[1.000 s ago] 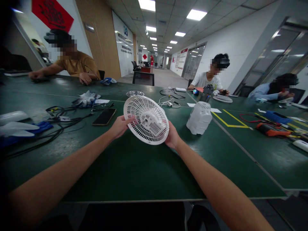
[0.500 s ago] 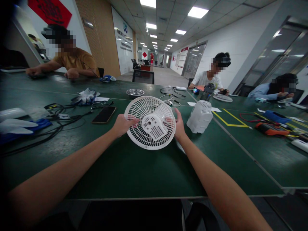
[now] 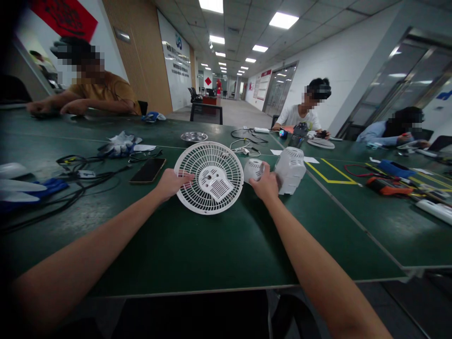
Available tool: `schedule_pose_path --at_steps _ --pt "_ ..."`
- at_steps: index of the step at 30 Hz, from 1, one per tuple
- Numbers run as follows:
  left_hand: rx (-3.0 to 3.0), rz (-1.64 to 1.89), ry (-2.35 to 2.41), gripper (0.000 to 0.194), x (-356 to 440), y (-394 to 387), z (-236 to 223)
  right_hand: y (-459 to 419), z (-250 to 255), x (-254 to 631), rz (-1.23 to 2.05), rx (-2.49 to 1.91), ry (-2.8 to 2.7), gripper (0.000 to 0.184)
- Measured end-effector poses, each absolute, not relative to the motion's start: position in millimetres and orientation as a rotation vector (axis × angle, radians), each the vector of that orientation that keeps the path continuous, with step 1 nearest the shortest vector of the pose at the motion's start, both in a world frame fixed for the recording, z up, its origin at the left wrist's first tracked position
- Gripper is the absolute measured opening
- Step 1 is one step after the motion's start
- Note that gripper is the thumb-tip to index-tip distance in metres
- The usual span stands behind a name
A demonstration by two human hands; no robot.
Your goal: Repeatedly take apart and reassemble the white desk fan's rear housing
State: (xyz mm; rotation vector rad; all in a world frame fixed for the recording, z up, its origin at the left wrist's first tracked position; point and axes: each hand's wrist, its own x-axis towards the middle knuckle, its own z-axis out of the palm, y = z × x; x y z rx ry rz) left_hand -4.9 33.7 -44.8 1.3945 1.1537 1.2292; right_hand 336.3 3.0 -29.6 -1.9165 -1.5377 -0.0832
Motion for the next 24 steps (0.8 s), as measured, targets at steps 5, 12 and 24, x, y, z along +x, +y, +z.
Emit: schedule_pose_path --at_steps 5,12,24 --pt "1.378 1.253 1.202 0.027 -19 45 -50 4 -32 335 -0.201 -1.953 -1.579 0.084" --pt "1.362 1.221 1.199 0.027 -22 45 -52 -5 2 349 -0.557 -1.67 -1.332 0.061" --pt "1.38 1.241 1.188 0.023 -21 46 -52 22 -28 404 -0.088 -1.809 -0.984 0.089"
